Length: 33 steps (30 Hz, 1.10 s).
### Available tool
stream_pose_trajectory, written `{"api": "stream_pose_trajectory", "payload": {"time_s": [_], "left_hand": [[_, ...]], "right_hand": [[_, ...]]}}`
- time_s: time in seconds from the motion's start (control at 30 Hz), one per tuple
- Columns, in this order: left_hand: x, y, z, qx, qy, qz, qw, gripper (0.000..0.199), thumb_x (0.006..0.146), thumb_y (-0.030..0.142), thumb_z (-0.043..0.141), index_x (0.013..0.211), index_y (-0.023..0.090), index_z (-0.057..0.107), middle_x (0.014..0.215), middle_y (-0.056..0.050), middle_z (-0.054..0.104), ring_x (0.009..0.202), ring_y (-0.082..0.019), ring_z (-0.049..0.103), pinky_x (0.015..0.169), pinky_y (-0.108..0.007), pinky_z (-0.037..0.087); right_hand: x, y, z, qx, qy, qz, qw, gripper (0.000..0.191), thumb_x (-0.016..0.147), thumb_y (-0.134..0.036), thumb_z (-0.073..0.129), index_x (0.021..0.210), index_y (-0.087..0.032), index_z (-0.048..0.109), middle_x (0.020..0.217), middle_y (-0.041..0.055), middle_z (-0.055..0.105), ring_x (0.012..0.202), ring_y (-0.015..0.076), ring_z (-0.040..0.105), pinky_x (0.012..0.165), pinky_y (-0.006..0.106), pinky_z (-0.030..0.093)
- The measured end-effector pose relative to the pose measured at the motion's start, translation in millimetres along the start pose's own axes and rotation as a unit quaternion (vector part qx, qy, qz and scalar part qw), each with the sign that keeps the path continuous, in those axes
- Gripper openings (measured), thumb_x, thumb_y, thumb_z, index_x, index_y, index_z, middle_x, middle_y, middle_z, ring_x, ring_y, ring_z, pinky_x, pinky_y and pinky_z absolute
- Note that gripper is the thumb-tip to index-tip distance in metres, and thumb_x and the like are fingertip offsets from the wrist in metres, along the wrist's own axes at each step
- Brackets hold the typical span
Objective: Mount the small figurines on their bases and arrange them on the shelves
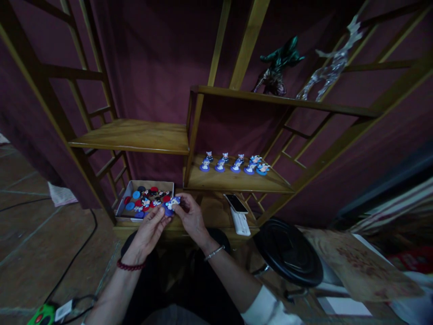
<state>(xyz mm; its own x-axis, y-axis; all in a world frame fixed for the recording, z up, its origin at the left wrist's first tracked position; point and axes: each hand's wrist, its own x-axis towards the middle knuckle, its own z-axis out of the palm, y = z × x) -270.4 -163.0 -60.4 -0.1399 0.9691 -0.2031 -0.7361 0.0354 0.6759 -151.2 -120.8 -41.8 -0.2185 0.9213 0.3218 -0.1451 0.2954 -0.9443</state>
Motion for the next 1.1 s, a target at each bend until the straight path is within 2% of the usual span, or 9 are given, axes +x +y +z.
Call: {"api": "stream_pose_trajectory", "payload": {"time_s": [0.17,0.63,0.9,1.1], "left_hand": [[-0.6,1.2,-1.7,-0.021,0.024,-0.009,0.999,0.014,0.063,0.016,0.073,0.072,0.014,0.062,0.075,-0.001,0.066,0.068,-0.011,0.062,0.065,-0.021,0.052],[-0.8,0.5,-3.7,0.019,0.014,-0.029,0.999,0.026,0.056,0.025,0.077,0.074,0.013,0.063,0.074,-0.003,0.067,0.065,-0.014,0.063,0.06,-0.022,0.052],[-0.7,0.7,-9.8,0.001,0.0,-0.01,1.0,0.022,0.059,0.023,0.076,0.075,0.014,0.063,0.076,-0.003,0.068,0.067,-0.013,0.063,0.062,-0.02,0.052],[-0.2,1.3,-12.8,-0.018,-0.002,-0.003,1.0,0.021,0.061,0.02,0.074,0.078,0.013,0.064,0.079,-0.003,0.068,0.071,-0.012,0.063,0.066,-0.021,0.051]], "right_hand": [[-0.5,2.7,1.4,-0.034,-0.013,-0.001,0.999,0.023,0.071,-0.027,0.059,0.094,-0.023,0.055,0.085,-0.0007,0.062,0.075,0.0141,0.059,0.069,0.027,0.05],[-2.3,0.4,-1.8,-0.132,-0.025,-0.026,0.991,0.027,0.072,-0.024,0.059,0.098,-0.024,0.054,0.089,-0.0004,0.062,0.078,0.0145,0.058,0.073,0.027,0.047],[-2.3,-2.7,1.6,-0.131,-0.031,-0.026,0.991,0.025,0.072,-0.024,0.058,0.097,-0.022,0.053,0.089,0.0006,0.061,0.079,0.0148,0.058,0.074,0.027,0.047],[-0.1,-0.5,3.0,-0.125,-0.035,-0.018,0.991,0.024,0.072,-0.026,0.059,0.094,-0.021,0.05,0.082,-0.0008,0.059,0.074,0.0133,0.057,0.069,0.026,0.048]]}}
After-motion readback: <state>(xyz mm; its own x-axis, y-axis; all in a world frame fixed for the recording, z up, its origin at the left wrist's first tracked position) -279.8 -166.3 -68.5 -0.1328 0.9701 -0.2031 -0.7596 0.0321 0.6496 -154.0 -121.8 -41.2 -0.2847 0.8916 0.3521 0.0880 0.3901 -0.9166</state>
